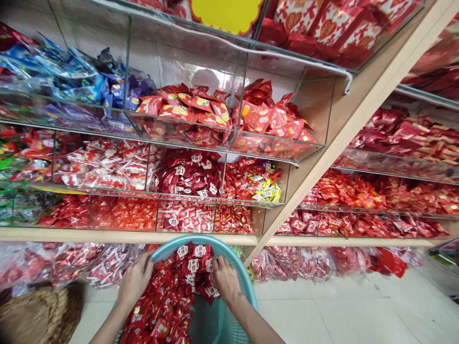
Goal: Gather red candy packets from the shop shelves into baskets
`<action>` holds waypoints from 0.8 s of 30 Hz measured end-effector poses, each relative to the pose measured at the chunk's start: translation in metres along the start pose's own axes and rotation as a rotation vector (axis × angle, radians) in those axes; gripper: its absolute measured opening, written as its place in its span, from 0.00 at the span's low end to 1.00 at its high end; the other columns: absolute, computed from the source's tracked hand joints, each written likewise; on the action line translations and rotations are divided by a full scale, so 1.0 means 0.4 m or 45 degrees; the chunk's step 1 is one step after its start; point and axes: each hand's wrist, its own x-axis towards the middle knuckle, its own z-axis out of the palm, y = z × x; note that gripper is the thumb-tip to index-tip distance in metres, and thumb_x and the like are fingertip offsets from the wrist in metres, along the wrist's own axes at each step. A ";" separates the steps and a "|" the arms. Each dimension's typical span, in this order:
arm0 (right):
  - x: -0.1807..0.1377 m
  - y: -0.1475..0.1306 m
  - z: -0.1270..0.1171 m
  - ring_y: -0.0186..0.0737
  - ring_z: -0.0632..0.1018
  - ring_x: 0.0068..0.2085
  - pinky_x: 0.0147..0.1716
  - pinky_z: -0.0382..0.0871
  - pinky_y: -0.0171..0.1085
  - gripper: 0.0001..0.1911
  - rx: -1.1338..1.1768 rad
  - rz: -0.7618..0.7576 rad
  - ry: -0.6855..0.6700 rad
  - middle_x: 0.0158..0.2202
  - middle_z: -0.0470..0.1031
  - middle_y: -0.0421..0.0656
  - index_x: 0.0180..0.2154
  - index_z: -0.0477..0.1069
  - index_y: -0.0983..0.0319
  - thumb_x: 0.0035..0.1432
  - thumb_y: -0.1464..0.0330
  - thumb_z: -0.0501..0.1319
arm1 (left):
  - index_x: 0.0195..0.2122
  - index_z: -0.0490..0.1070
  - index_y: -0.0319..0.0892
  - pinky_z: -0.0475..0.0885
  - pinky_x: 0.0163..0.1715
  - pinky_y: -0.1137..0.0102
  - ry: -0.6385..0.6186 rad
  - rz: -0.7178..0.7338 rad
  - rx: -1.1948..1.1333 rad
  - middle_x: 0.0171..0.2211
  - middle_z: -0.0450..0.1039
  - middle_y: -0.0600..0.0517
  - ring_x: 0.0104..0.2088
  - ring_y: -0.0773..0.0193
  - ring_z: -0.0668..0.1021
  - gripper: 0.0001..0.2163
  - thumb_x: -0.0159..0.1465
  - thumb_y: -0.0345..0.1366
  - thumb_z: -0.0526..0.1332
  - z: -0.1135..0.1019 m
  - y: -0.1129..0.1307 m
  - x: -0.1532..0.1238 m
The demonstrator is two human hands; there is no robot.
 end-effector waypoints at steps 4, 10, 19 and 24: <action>0.009 0.006 -0.011 0.44 0.71 0.43 0.37 0.66 0.37 0.16 -0.028 -0.047 -0.037 0.42 0.68 0.46 0.47 0.63 0.59 0.54 0.69 0.56 | 0.44 0.67 0.43 0.68 0.32 0.71 0.012 0.012 0.014 0.38 0.75 0.50 0.32 0.62 0.77 0.14 0.62 0.37 0.47 0.000 -0.001 -0.001; 0.028 0.019 -0.025 0.45 0.72 0.41 0.35 0.66 0.39 0.13 -0.091 -0.167 -0.051 0.41 0.69 0.48 0.41 0.67 0.63 0.53 0.66 0.56 | 0.43 0.67 0.43 0.69 0.31 0.71 0.008 0.018 -0.006 0.37 0.75 0.50 0.31 0.62 0.77 0.14 0.62 0.37 0.46 -0.005 0.003 -0.001; 0.030 0.048 -0.069 0.45 0.73 0.36 0.33 0.65 0.39 0.17 -0.111 -0.336 -0.066 0.36 0.71 0.49 0.37 0.68 0.65 0.51 0.59 0.56 | 0.44 0.67 0.42 0.70 0.34 0.70 0.044 0.027 -0.007 0.42 0.74 0.49 0.35 0.61 0.77 0.15 0.62 0.38 0.46 0.003 -0.004 0.001; -0.015 0.065 -0.110 0.42 0.74 0.31 0.28 0.64 0.36 0.17 -0.144 -0.227 -0.164 0.33 0.72 0.52 0.34 0.70 0.67 0.52 0.60 0.55 | 0.44 0.67 0.42 0.70 0.33 0.70 0.007 0.010 -0.007 0.42 0.74 0.49 0.36 0.61 0.77 0.15 0.62 0.38 0.45 0.001 -0.001 0.001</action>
